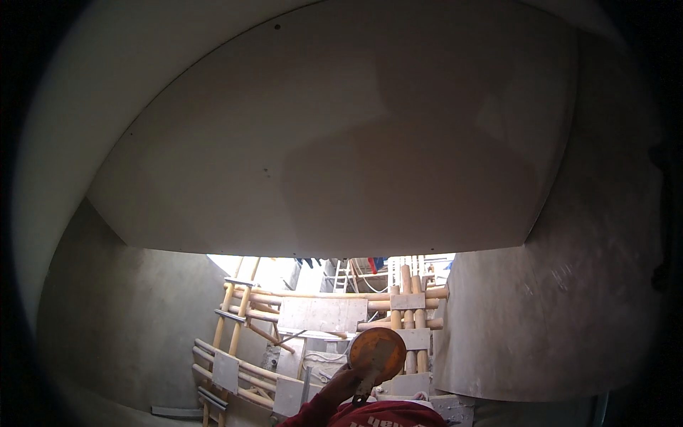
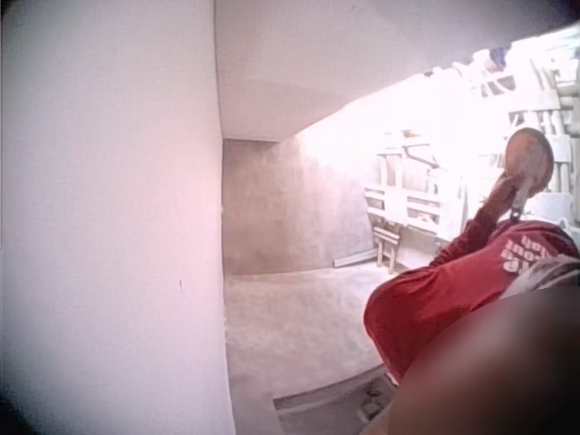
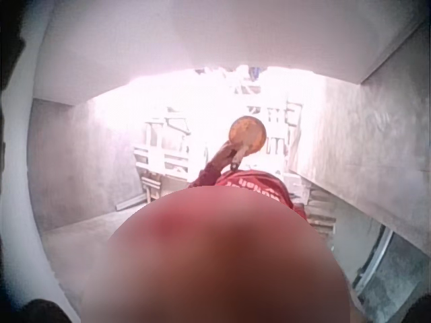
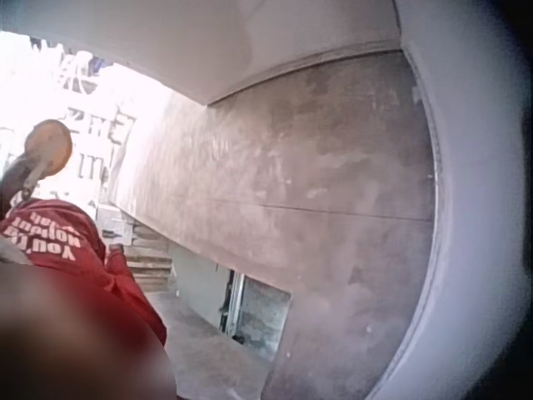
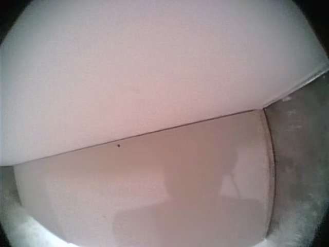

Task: The person scoops plaster from a hawk with a trowel and applies it to the ceiling, smoothing the surface in repeated strokes. The person works on different sections of the ceiling, periodically reloading the trowel and continuing to spread the material.

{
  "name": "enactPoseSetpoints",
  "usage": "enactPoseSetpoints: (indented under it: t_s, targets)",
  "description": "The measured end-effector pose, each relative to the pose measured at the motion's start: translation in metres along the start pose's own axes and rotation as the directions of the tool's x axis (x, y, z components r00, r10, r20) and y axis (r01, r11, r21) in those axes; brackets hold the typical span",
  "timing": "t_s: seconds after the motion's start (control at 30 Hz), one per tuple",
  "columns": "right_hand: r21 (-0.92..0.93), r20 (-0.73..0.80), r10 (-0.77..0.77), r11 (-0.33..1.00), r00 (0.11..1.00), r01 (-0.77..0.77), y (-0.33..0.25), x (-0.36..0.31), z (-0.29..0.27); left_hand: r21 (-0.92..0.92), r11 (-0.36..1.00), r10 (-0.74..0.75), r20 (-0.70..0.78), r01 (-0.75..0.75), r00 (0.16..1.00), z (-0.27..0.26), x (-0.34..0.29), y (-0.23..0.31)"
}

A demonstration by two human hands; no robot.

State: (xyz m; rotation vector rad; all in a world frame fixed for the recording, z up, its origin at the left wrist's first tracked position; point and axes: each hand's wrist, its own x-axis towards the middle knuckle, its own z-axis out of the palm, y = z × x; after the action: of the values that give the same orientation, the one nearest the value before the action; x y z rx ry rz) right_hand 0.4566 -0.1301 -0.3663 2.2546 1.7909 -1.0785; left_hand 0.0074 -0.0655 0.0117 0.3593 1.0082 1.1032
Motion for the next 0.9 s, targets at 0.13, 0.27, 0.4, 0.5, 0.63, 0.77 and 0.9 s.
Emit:
enactPoseSetpoints:
  t_s: [0.13, 0.27, 0.4, 0.5, 0.63, 0.77, 0.9]
  targets:
    - [-0.094, 0.069, -0.047, 0.994, 0.997, 0.053, -0.018, 0.019, 0.005, -0.007, 0.999, -0.043, -0.017, 0.043, 0.999, 0.002, 0.002, 0.005]
    - [-0.364, 0.103, -0.279, 0.883, 0.955, 0.297, -0.022, 0.049, 0.019, 0.206, 0.978, -0.025, -0.001, 0.025, 1.000, -0.013, 0.003, 0.001]
    - [-0.695, 0.093, -0.497, 0.588, 0.863, 0.414, -0.027, 0.073, 0.043, 0.391, 0.916, 0.052, 0.102, -0.088, 0.993, -0.040, 0.010, -0.003]
    - [-0.156, -0.022, -0.375, 0.917, 0.927, 0.367, -0.034, 0.068, 0.065, 0.535, 0.821, 0.127, 0.172, -0.200, 0.977, -0.059, 0.009, -0.001]
    - [0.302, -0.049, 0.001, 0.953, 0.999, 0.014, -0.036, 0.032, 0.096, 0.837, 0.463, 0.120, 0.267, -0.292, 0.956, -0.068, 0.001, 0.016]
    - [-0.498, 0.206, -0.002, 0.861, 0.979, 0.106, -0.017, -0.012, 0.129, 0.786, 0.581, 0.080, 0.204, -0.212, 0.976, -0.072, -0.003, 0.025]
    - [-0.396, 0.231, 0.236, 0.909, 0.944, -0.130, 0.006, -0.056, 0.162, 0.823, 0.507, 0.057, 0.265, -0.256, 0.963, -0.090, 0.025, 0.029]
